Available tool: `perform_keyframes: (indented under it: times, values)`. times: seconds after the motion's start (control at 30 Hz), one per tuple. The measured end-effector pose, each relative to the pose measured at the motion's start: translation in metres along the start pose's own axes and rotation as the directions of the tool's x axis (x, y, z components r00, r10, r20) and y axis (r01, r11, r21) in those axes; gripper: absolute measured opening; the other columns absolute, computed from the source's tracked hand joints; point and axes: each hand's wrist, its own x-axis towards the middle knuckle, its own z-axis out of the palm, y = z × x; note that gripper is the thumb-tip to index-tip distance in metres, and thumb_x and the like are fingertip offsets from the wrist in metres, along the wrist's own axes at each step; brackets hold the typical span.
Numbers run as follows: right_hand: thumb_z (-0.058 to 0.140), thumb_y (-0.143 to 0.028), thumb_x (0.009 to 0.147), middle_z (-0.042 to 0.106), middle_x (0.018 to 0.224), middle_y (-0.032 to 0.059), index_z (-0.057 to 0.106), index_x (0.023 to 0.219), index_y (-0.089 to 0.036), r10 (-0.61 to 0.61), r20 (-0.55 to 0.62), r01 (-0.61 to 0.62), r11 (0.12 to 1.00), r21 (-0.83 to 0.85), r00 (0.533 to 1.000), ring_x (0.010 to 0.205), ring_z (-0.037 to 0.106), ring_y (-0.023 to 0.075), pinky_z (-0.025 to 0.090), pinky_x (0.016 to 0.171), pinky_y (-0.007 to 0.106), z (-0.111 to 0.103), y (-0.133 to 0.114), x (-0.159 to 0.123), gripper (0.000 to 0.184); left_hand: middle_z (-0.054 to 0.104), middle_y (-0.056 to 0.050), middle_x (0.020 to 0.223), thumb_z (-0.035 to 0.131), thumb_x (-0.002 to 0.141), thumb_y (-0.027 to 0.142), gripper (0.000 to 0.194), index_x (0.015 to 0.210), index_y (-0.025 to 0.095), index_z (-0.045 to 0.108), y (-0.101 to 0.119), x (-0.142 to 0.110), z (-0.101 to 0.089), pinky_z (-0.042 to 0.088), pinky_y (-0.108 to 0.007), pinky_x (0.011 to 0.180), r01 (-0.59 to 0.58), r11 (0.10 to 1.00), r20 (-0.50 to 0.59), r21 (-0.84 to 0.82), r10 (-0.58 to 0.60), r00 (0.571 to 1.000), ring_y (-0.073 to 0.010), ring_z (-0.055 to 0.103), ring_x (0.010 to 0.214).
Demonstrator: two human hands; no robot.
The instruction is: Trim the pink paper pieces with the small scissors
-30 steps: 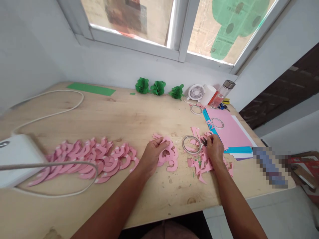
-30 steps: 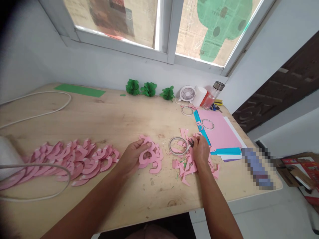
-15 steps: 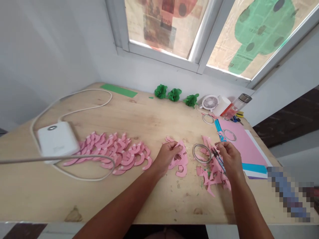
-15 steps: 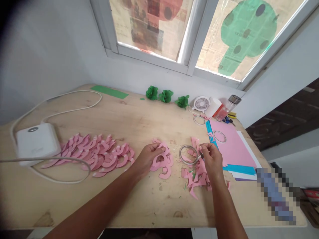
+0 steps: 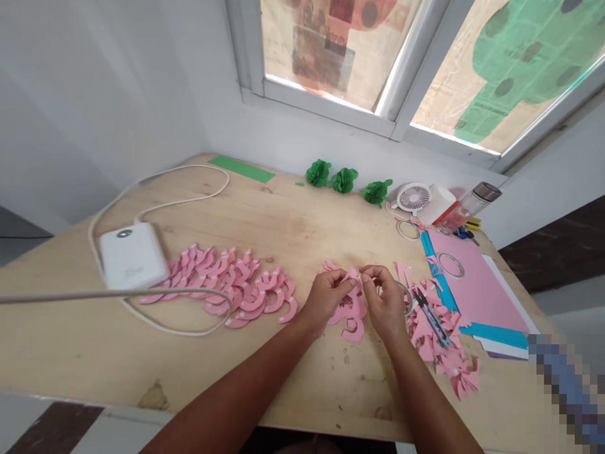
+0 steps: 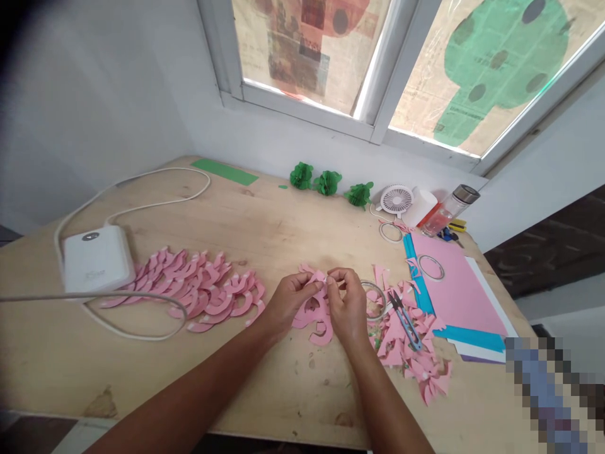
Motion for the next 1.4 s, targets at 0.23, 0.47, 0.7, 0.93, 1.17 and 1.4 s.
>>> perform_keyframes:
  times: [0.23,0.47,0.7,0.93,1.17,1.4]
  values:
    - [0.048,-0.028,0.081,0.058,0.07,0.0001,0.053,0.077,-0.018,0.021,0.042,-0.023,0.998,0.055,0.999,0.066,0.053,0.014,0.042,0.061,0.025,0.0004,0.0048,-0.0021,0.012,0.045,0.005,0.048,0.066,0.063,0.033,0.023,0.057,0.014,0.054,-0.0003,-0.0019,0.0027,0.033,-0.019,0.042,0.019,0.999,0.023,0.035,-0.02,1.0,-0.0069,0.042,0.043]
    - [0.05,-0.026,0.078,0.055,0.064,-0.0019,0.054,0.073,-0.018,0.049,-0.026,-0.048,0.998,0.029,0.998,0.059,0.05,0.0121,0.04,0.059,0.024,0.0007,0.0041,-0.0055,0.01,0.041,0.005,0.046,0.064,0.066,0.035,0.029,0.053,0.015,0.047,-0.0036,-0.0034,0.0051,0.029,-0.018,0.04,0.021,0.996,0.039,0.087,-0.025,0.999,-0.0058,0.038,0.042]
    - [0.051,-0.025,0.077,0.058,0.064,-0.0014,0.055,0.072,-0.018,0.035,-0.044,-0.035,0.999,-0.006,0.998,0.06,0.052,0.0128,0.041,0.059,0.025,-0.0005,0.0043,-0.0059,0.01,0.046,0.005,0.047,0.064,0.066,0.039,0.03,0.054,0.015,0.05,-0.0038,-0.0046,0.0068,0.033,-0.02,0.043,0.043,0.997,0.083,0.063,-0.048,0.995,-0.0074,0.043,0.043]
    - [0.05,-0.026,0.077,0.058,0.064,-0.0011,0.055,0.07,-0.018,0.013,-0.051,-0.015,0.999,-0.041,0.999,0.06,0.052,0.0132,0.041,0.058,0.025,-0.0014,0.0045,-0.006,0.011,0.062,-0.002,0.064,0.069,0.061,0.025,0.016,0.068,0.013,0.06,0.0008,-0.0034,0.005,0.042,-0.02,0.054,-0.023,1.0,0.001,-0.01,0.023,1.0,-0.0112,0.055,0.06]
    - [0.05,-0.026,0.077,0.058,0.063,-0.0013,0.054,0.07,-0.018,0.003,-0.057,-0.008,0.997,-0.075,0.998,0.06,0.052,0.0133,0.04,0.059,0.025,-0.0011,0.0034,-0.0064,0.011,0.06,-0.001,0.059,0.068,0.06,0.026,0.016,0.061,0.013,0.059,0.0015,-0.0045,0.0033,0.039,-0.019,0.048,-0.013,1.0,-0.024,-0.001,0.012,1.0,-0.0092,0.051,0.052]
    - [0.05,-0.028,0.077,0.057,0.063,-0.0012,0.054,0.07,-0.019,0.01,-0.053,-0.015,0.995,-0.1,0.999,0.06,0.052,0.0135,0.041,0.059,0.025,-0.0021,0.0011,-0.0065,0.012,0.06,-0.001,0.059,0.068,0.062,0.03,0.019,0.063,0.013,0.059,0.0026,-0.0068,0.0037,0.038,-0.018,0.044,0.043,0.999,-0.002,-0.005,-0.043,0.999,-0.0089,0.052,0.05]
